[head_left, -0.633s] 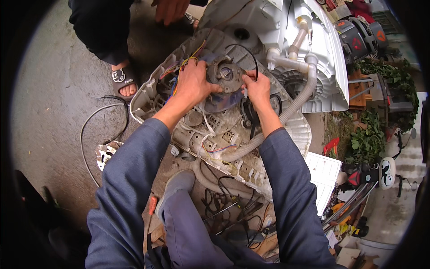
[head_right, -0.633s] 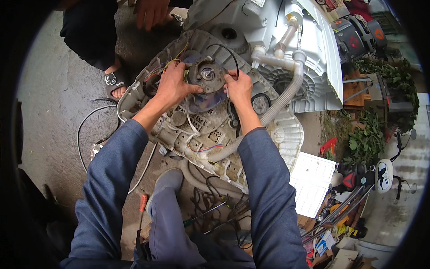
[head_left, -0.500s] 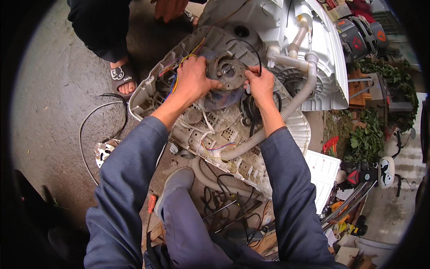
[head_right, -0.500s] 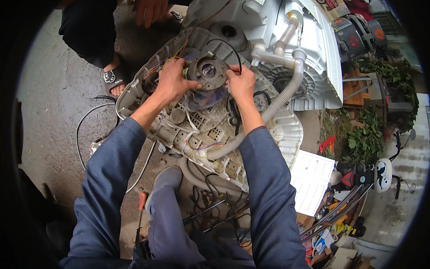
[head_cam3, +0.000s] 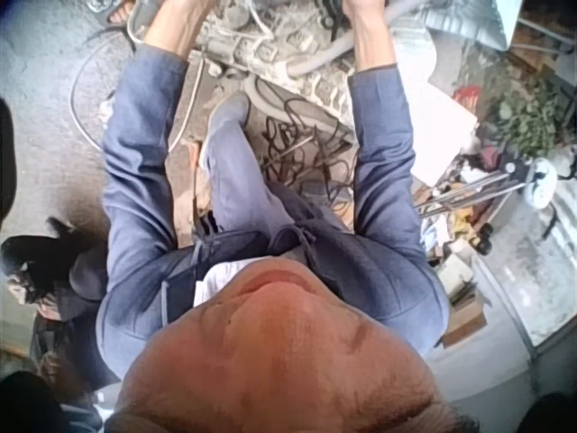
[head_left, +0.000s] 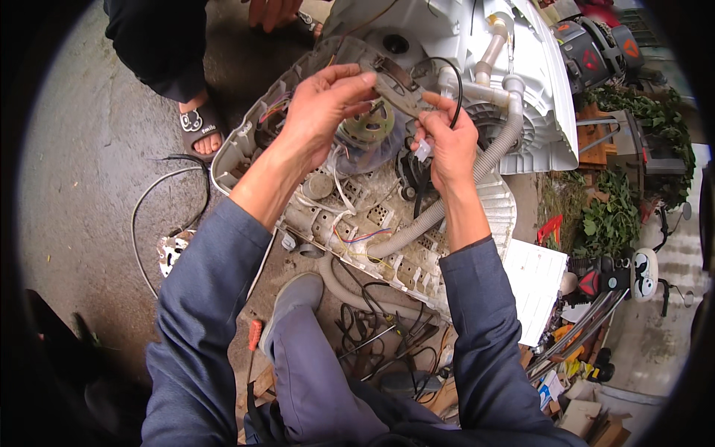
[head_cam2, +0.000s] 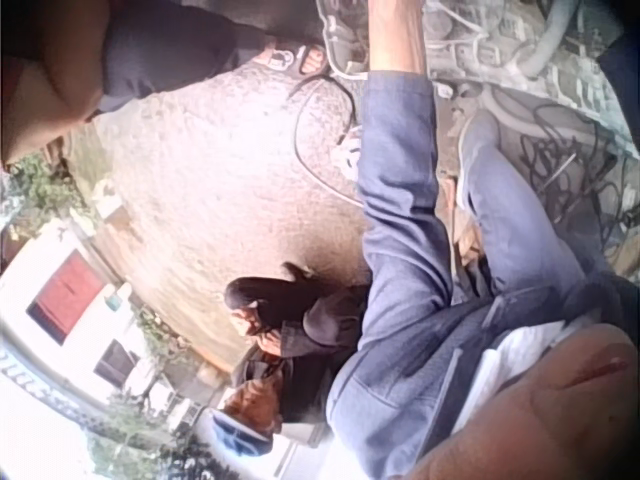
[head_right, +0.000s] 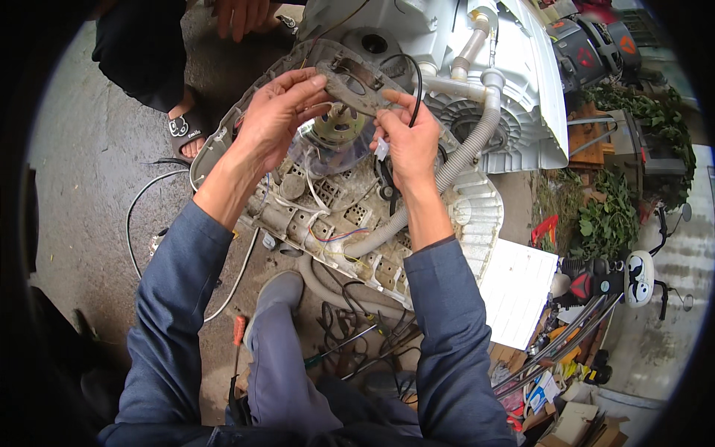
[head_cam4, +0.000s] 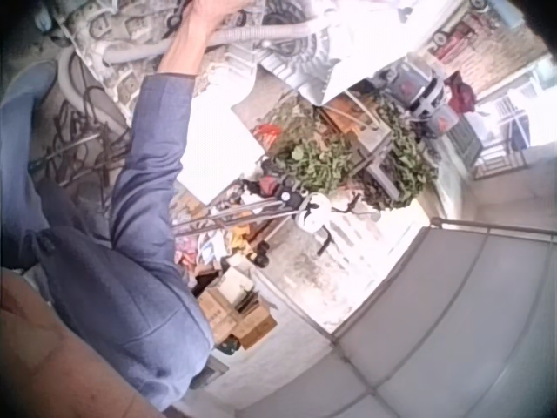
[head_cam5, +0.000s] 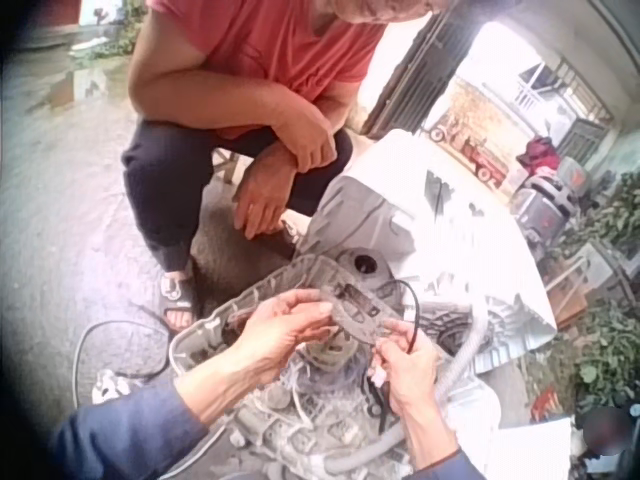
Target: The person uses a screwdriver to remove a circular metal component from a disassembled appliance. They then place the component back into the housing and adjust the internal wiring and parts.
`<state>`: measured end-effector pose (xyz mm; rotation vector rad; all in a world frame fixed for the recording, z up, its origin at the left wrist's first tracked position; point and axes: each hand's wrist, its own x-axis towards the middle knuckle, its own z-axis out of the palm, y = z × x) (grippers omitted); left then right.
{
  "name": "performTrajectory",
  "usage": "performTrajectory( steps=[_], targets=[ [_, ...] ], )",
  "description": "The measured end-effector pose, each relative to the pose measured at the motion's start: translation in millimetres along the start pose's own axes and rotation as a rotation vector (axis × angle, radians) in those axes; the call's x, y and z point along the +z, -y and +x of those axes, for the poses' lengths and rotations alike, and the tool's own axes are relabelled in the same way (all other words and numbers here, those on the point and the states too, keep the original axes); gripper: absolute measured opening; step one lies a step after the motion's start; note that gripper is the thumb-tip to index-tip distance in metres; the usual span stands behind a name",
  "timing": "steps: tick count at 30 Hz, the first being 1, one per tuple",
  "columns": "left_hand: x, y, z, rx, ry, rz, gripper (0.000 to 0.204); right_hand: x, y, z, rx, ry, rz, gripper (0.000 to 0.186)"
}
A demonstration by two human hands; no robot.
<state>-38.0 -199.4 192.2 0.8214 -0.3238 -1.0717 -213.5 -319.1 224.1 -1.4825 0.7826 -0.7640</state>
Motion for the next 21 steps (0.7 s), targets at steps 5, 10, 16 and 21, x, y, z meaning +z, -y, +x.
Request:
performTrajectory(
  steps=[5,10,16,21],
  targets=[
    [7,12,-20,-0.028,0.005,-0.037,0.058,28,-18,-50,-0.028,-0.043,-0.086,0.013],
    [-5,7,-9,-0.022,-0.006,0.007,0.037,23,-16,-86,0.015,0.031,0.004,0.025],
    [-30,-6,1,0.089,0.094,0.260,0.032,-22,-17,-94,0.205,0.043,0.077,0.070],
    [-42,-10,0,0.018,0.122,0.298,0.036,-48,-8,-94,0.241,0.072,0.524,0.073]
  ],
)
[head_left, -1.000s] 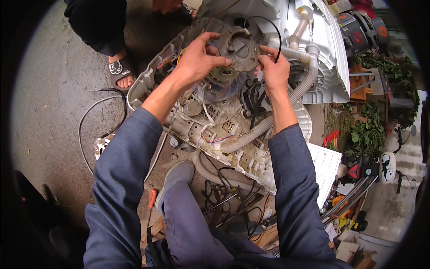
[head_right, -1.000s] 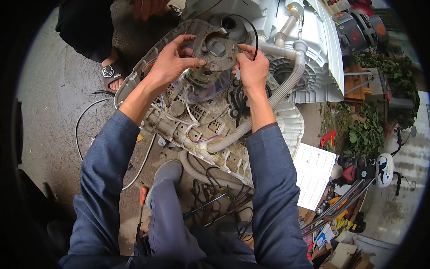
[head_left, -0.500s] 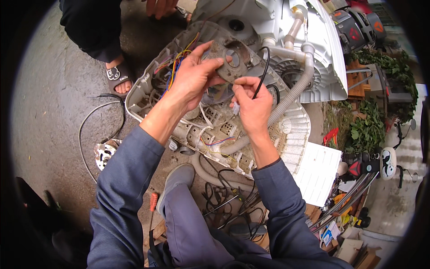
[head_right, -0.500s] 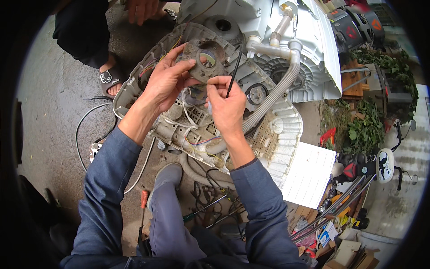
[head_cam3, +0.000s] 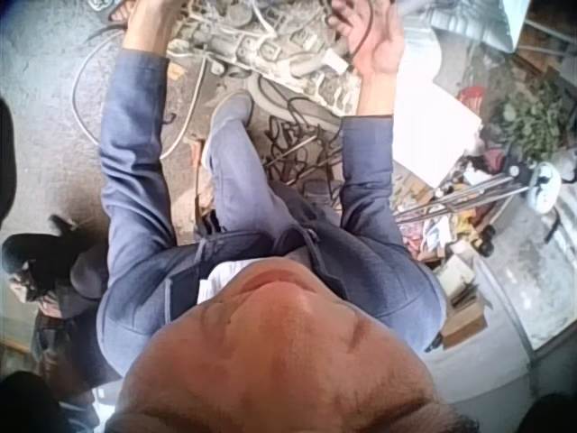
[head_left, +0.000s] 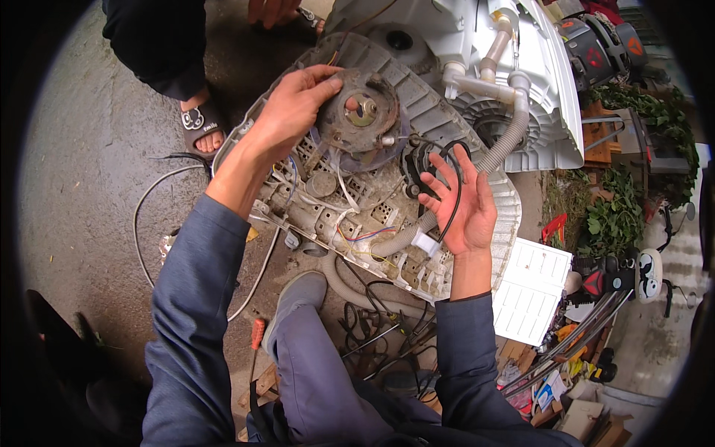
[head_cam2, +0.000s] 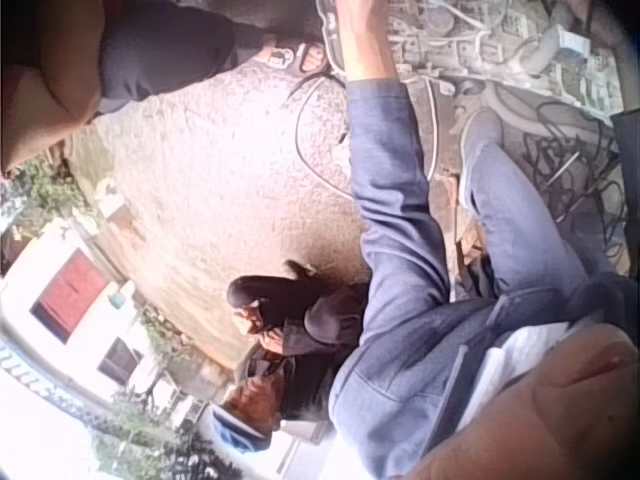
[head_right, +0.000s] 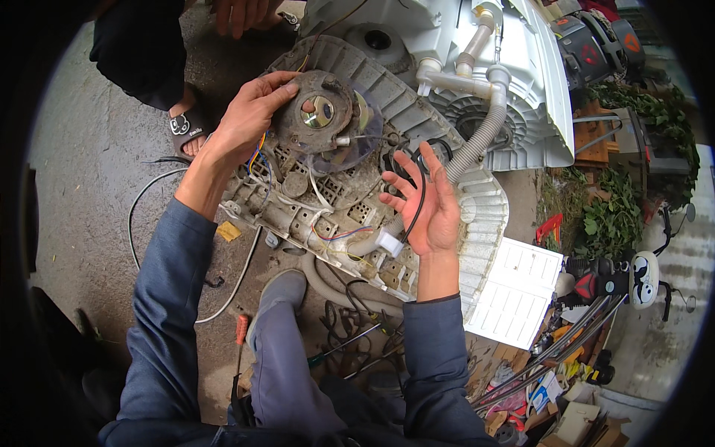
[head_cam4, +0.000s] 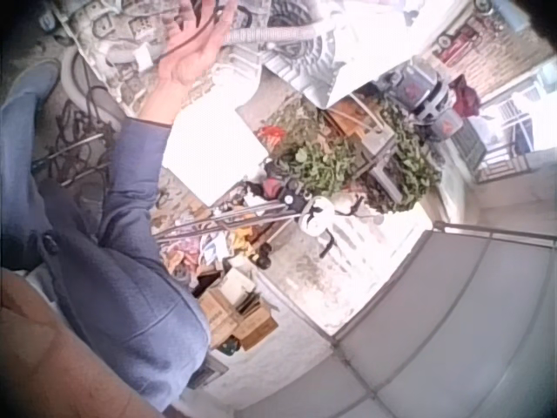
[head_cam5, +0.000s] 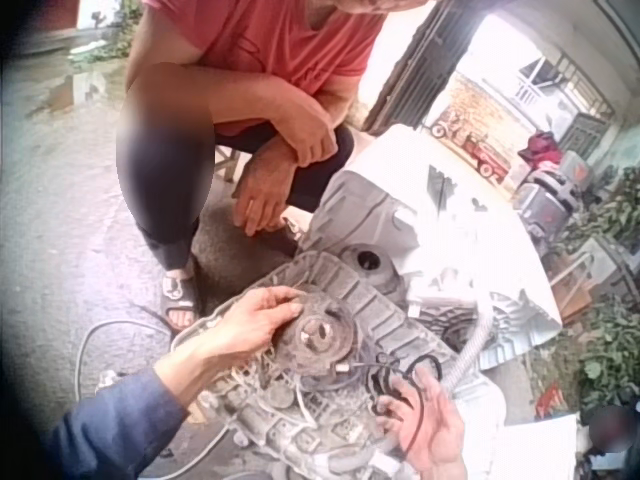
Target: The person uses a screwdriver to remove a circular metal component from a disassembled appliance. They then place the component back into the housing and adjust the internal wiring and parts.
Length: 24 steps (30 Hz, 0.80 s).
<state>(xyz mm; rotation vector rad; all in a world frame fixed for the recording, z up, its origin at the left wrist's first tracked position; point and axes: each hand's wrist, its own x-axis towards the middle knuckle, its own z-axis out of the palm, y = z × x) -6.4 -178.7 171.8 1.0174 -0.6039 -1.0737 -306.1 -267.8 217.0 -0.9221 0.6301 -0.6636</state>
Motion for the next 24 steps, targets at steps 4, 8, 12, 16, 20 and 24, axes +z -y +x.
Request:
performTrajectory(
  steps=[4,8,12,16,20,24],
  targets=[
    [-8,3,1,-0.059,0.205,0.061,0.035,-1,1,3,0.090,0.087,-0.238,0.060],
    [8,5,2,-0.059,0.227,0.209,0.034,24,-11,9,0.127,0.072,-0.443,0.053],
    [15,2,5,-0.053,0.280,0.150,0.035,29,-23,21,0.067,-0.045,-0.445,0.050],
    [19,3,12,-0.024,0.196,0.107,0.039,24,-31,36,0.099,0.055,-0.321,0.022],
    [20,6,11,0.002,0.001,0.111,0.057,14,-48,67,0.034,-0.083,-0.098,0.011],
    [13,39,17,0.161,0.011,0.387,0.081,7,-70,88,0.096,-0.153,-0.111,0.009]
  ],
)
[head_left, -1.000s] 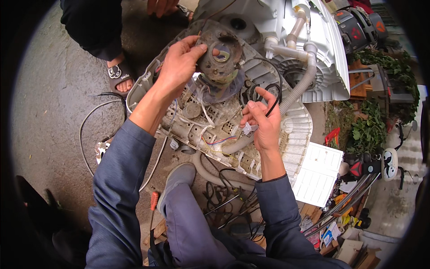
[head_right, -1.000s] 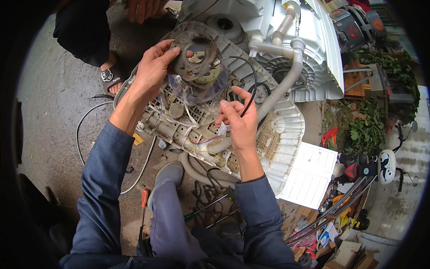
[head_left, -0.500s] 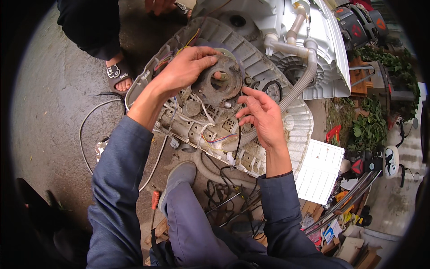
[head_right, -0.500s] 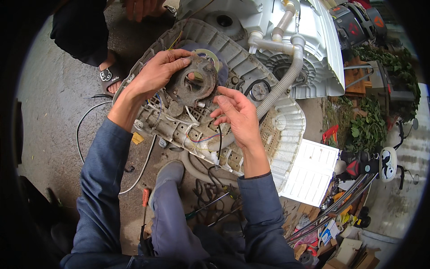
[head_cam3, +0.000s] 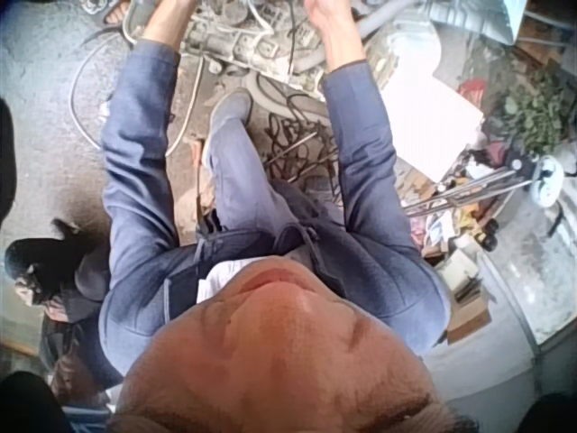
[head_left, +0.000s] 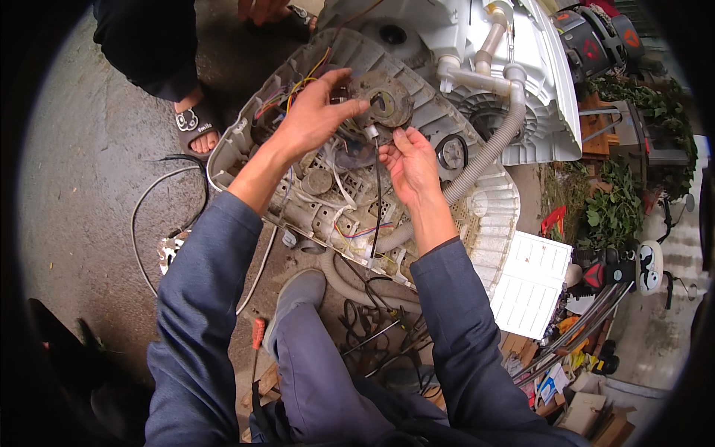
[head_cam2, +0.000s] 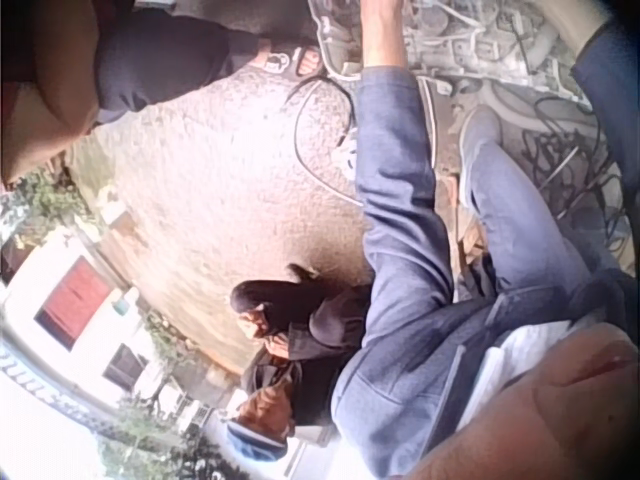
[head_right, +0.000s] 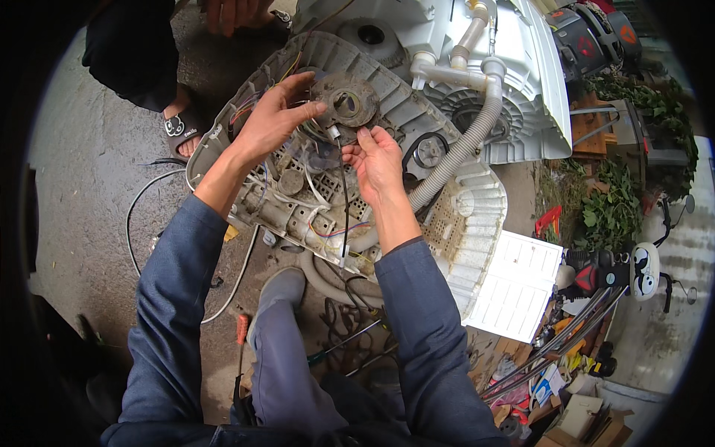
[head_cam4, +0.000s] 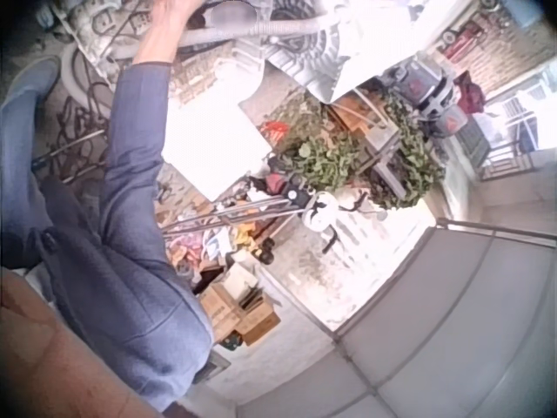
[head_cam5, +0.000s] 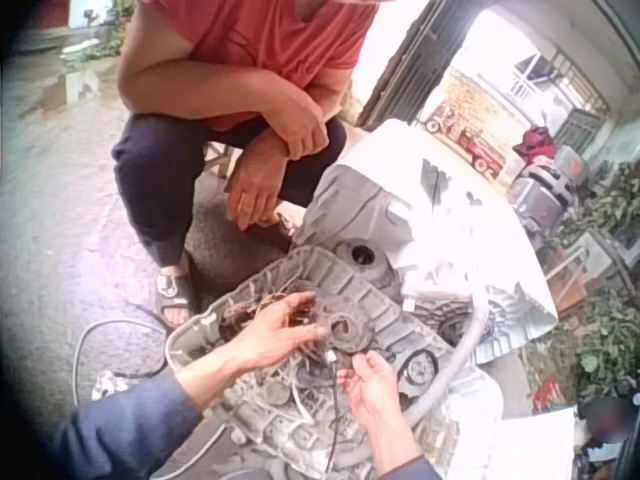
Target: The person uses a screwdriver to remove a circular metal component from a disassembled appliance. They then place the component back into the housing and adjust the internal wiring and parts.
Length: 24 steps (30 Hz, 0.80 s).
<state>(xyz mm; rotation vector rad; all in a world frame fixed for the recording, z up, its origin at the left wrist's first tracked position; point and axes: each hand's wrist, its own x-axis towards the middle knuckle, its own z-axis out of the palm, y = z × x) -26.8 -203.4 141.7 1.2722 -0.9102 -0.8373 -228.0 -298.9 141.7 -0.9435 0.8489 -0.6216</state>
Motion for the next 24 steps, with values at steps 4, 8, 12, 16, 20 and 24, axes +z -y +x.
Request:
performTrajectory(
  steps=[4,8,12,16,20,24],
  targets=[
    [3,26,-1,0.078,0.022,0.408,0.103,4,-15,8,-0.009,-0.090,-0.051,0.007],
    [9,30,-2,0.037,0.045,0.431,0.119,9,-17,3,-0.046,-0.131,-0.138,0.061],
    [13,33,-3,0.091,0.029,0.466,0.135,22,-12,-5,-0.078,-0.121,-0.224,0.076],
    [13,35,3,0.062,0.068,0.466,0.130,23,-11,-3,-0.086,-0.076,-0.311,0.084],
    [6,54,10,0.141,0.050,0.290,0.122,24,-7,1,-0.087,-0.042,-0.448,0.085],
    [6,52,5,0.176,0.003,0.374,0.116,18,-7,5,-0.122,-0.062,-0.608,0.085]
  ],
)
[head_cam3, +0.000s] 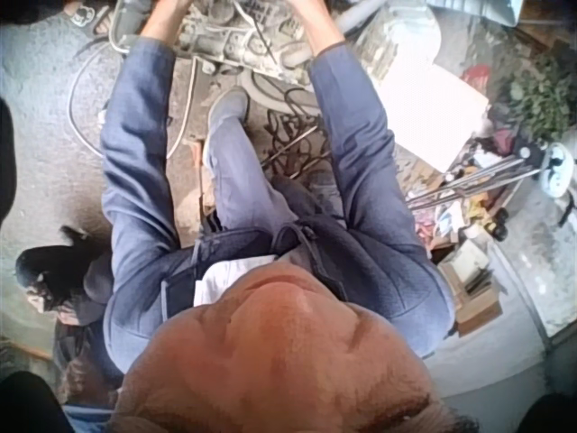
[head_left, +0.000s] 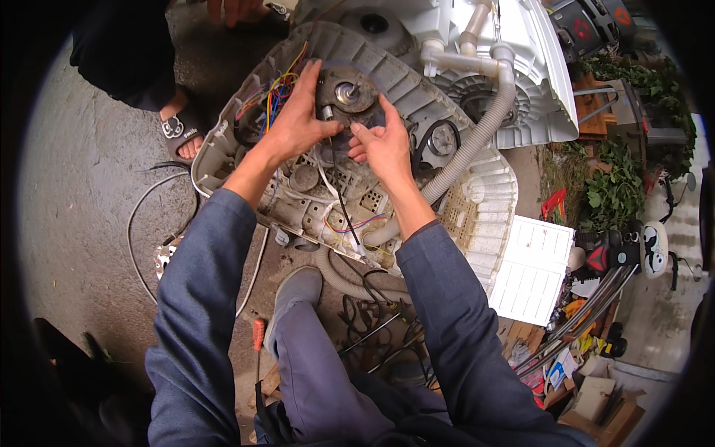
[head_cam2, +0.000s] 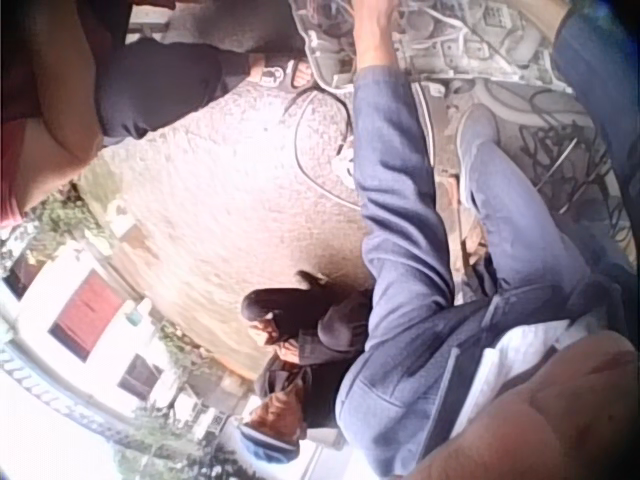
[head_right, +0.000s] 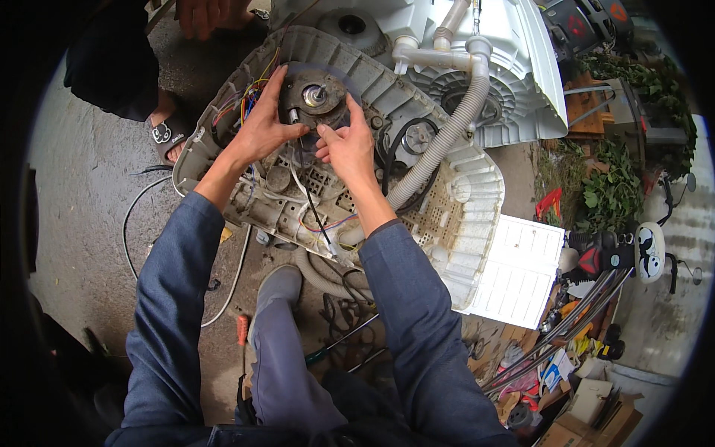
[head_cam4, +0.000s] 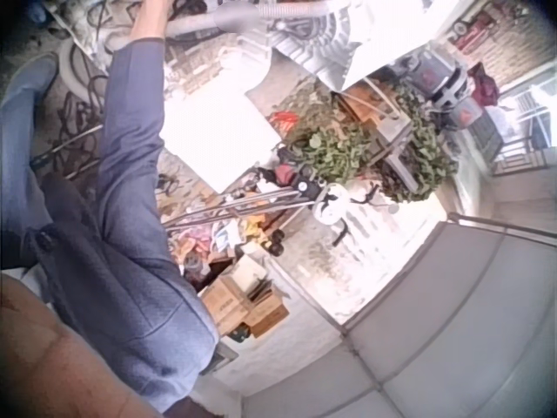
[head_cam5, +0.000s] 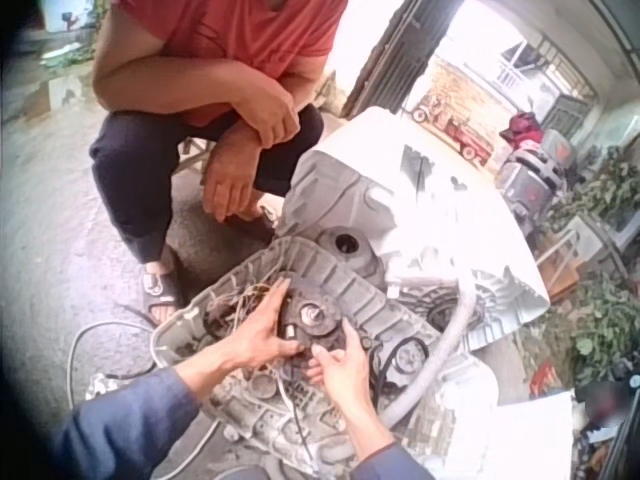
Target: The person uses a screwdriver to remove a circular metal component from a disassembled appliance. They then place the component back into the housing and adjust the internal wiring and parts.
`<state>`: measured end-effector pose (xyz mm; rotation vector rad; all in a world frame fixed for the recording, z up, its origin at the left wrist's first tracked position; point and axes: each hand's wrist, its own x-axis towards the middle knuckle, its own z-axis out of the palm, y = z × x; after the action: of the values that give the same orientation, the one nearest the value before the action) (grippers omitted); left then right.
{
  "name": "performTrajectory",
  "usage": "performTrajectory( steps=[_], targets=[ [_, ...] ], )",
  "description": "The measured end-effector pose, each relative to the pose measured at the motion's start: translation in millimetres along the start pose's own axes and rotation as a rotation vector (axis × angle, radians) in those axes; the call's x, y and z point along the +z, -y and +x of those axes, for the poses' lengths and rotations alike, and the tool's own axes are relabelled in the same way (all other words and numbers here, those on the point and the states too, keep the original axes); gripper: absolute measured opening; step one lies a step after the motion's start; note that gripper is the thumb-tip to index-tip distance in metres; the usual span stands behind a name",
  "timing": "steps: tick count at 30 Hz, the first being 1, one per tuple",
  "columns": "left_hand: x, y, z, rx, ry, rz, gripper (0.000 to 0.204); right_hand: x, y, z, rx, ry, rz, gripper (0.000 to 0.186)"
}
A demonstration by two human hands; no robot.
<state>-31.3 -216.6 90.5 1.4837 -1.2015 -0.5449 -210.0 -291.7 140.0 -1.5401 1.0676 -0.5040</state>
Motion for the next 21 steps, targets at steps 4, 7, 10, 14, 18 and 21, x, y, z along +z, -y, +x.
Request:
performTrajectory(
  steps=[4,7,10,14,18,21],
  targets=[
    [-2,-5,-2,-0.013,0.007,0.029,0.114,1,-5,-2,-0.006,-0.028,0.000,0.084],
    [-3,-3,-2,-0.022,0.028,-0.031,0.113,1,-9,-4,-0.006,-0.034,-0.019,0.082],
    [0,-1,1,-0.042,0.035,-0.101,0.113,0,-9,-4,-0.004,-0.047,-0.005,0.082],
    [3,-2,3,-0.077,0.054,-0.062,0.114,-1,-9,-4,-0.007,-0.071,0.008,0.082],
    [-1,-4,4,-0.064,0.059,-0.019,0.116,0,-10,-4,-0.018,-0.095,0.001,0.078],
    [1,-6,9,-0.118,0.085,0.015,0.115,0,-10,1,-0.028,-0.113,-0.036,0.077]
  ],
)
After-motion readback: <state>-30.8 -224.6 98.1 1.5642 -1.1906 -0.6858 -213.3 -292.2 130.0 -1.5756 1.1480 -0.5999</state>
